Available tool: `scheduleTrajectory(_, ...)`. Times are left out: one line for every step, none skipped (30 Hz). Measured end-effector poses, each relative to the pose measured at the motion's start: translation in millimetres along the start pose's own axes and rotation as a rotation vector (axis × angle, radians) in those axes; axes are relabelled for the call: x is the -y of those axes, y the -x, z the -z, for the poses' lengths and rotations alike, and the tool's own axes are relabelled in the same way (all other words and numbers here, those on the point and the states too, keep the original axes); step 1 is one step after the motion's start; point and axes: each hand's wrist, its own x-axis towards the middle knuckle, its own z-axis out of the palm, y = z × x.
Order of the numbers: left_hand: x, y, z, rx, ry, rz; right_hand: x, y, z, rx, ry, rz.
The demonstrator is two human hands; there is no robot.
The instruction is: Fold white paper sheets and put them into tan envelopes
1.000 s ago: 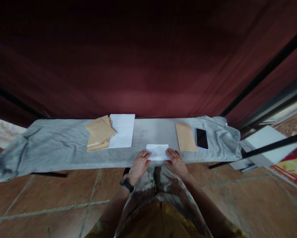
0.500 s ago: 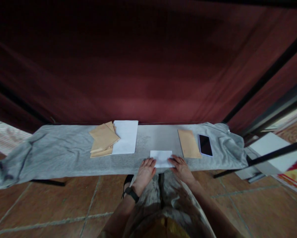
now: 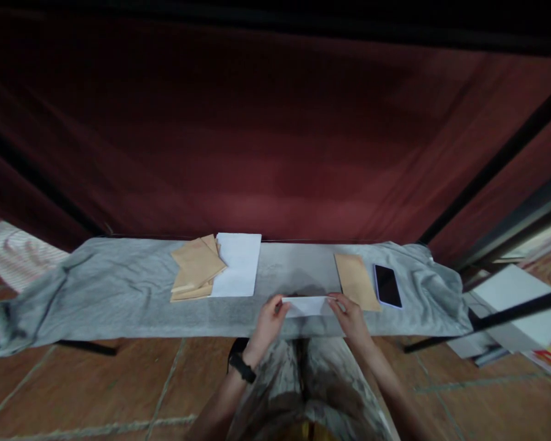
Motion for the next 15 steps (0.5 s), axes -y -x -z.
scheduleTrajectory(-1,-6,-2.4,-0.034,0.08,0.06,0,-8,-1,-0.025,-0.058,-0.044)
scheduleTrajectory(-2,-11,-5.6,-0.074,0.134,0.122,0,-15,-3,-0.044,-0.103,-0.081)
scheduleTrajectory(-2,-17,-9.5,-0.132,0.157,0.186,-3,-22,-6,-0.061,-0.133,-0.111)
scheduleTrajectory(-2,-23,-13.9,-0.163,0.152,0.217,-6,-29,-10,-0.079,-0.144,-0.136)
scheduleTrajectory(-1,-28,-18.4,-0.186,0.138,0.238,-10,-34,-14,-0.098,-0.129,-0.15)
scheduleTrajectory(0,-33,-22.8,-0.205,0.116,0.258,-15,-38,-20,-0.116,-0.095,-0.157)
scheduleTrajectory(1,-37,-27.0,-0.214,0.088,0.274,-19,-40,-26,-0.128,-0.038,-0.15)
scheduleTrajectory(3,-40,-30.9,-0.221,0.057,0.293,-23,-41,-33,-0.142,0.028,-0.13)
scheduleTrajectory(4,-42,-34.4,-0.222,0.023,0.312,-27,-40,-40,-0.156,0.063,-0.115)
scheduleTrajectory(4,-44,-37.6,-0.217,-0.013,0.332,-29,-38,-48,-0.172,0.087,-0.1)
scheduleTrajectory(4,-45,-40.5,-0.209,-0.049,0.349,-30,-35,-57,-0.188,0.111,-0.077)
scheduleTrajectory(4,-45,-43.2,-0.196,-0.085,0.365,-30,-31,-66,-0.188,0.18,-0.008)
scheduleTrajectory(3,-45,-45.6,-0.184,-0.117,0.379,-30,-26,-76,-0.16,0.245,0.062)
scheduleTrajectory(2,-45,-47.7,-0.175,-0.137,0.39,-29,-20,-86,-0.104,0.307,0.13)
scheduleTrajectory(1,-44,-49.3,-0.161,-0.167,0.4,-28,-14,-95,-0.037,0.376,0.195)
